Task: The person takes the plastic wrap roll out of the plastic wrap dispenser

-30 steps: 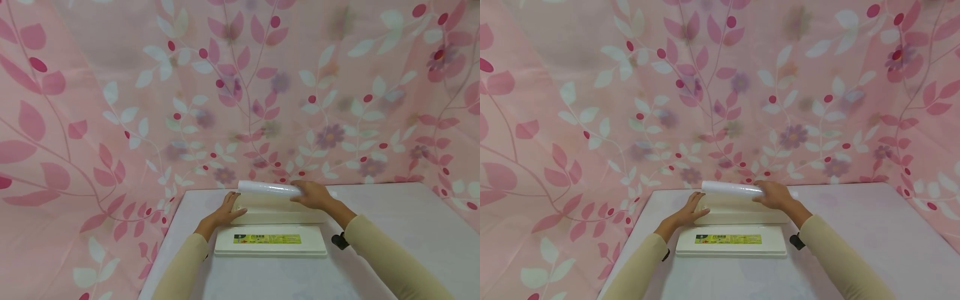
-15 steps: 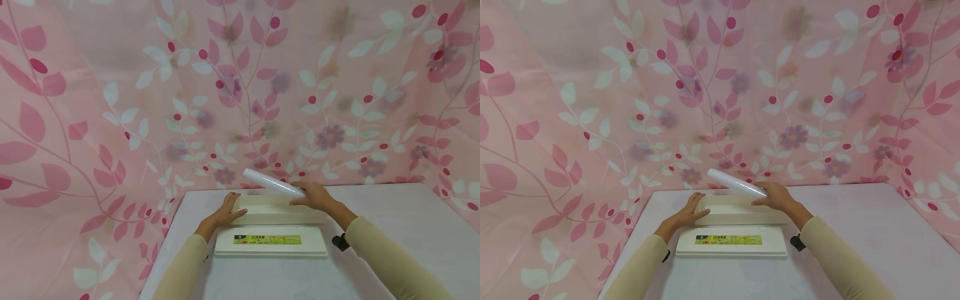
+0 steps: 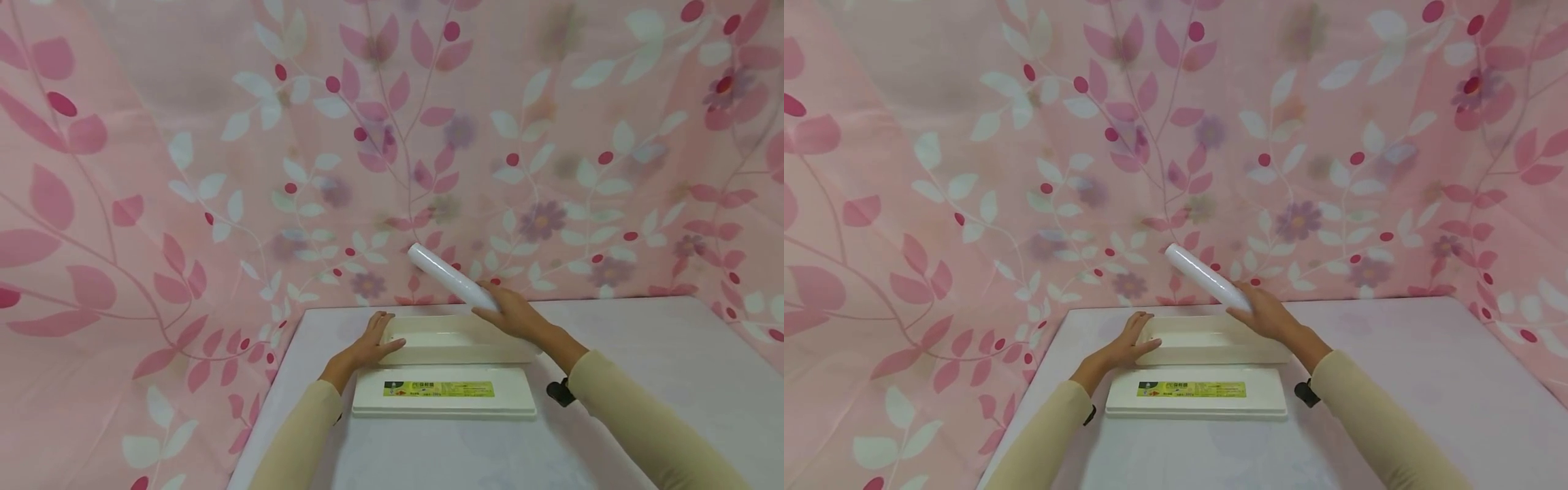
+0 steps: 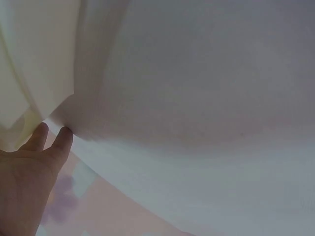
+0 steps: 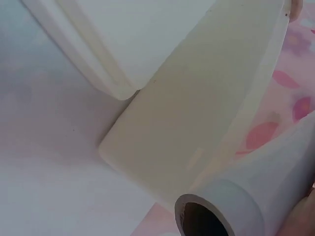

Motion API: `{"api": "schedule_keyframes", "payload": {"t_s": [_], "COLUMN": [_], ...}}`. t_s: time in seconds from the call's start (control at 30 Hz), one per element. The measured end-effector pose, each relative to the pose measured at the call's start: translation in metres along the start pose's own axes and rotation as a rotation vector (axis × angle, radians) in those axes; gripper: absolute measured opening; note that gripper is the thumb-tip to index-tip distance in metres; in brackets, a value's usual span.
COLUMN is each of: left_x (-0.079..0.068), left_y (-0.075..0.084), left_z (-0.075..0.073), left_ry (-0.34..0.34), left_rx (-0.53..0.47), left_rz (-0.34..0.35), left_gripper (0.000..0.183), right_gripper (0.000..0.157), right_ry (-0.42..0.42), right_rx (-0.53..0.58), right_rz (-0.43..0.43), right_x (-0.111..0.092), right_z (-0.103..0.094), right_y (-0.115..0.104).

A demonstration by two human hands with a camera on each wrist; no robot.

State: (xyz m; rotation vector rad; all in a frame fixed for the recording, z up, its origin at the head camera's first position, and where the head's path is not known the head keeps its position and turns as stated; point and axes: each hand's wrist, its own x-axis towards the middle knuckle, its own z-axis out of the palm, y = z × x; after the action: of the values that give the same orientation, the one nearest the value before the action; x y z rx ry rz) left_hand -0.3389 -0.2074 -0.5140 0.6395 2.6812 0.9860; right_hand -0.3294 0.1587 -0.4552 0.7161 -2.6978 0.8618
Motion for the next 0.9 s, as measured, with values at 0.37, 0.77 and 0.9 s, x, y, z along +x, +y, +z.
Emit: {"api": "schedule_keyframes", "payload": {"t_s": [0.37,0.77,0.9], "left_x": [0.001,0.000,0.001], "left_y": [-0.001,-0.003,-0.002], "left_z": [0.001,0.001,0.001], "left_ry": [0.008,-0.003,0.002], "left_rx": [0.002,0.004,0.005], "left_rz": [0.008,-0.004,0.007], "left_gripper": [0.081,0.083,0.083], "right_gripper": [0.064,0.070,0.069], "right_ry": [-0.017,0.007,0.024], "right_rx": [0.025,-0.096,-0.120], "right_rz": [0.000,0.041,0.060], "right_x": [-0.003,-0.009,-0.011], "right_z": [0.001,0.001,0.003], "right_y": [-0.003,-0.007,-0.010]}}
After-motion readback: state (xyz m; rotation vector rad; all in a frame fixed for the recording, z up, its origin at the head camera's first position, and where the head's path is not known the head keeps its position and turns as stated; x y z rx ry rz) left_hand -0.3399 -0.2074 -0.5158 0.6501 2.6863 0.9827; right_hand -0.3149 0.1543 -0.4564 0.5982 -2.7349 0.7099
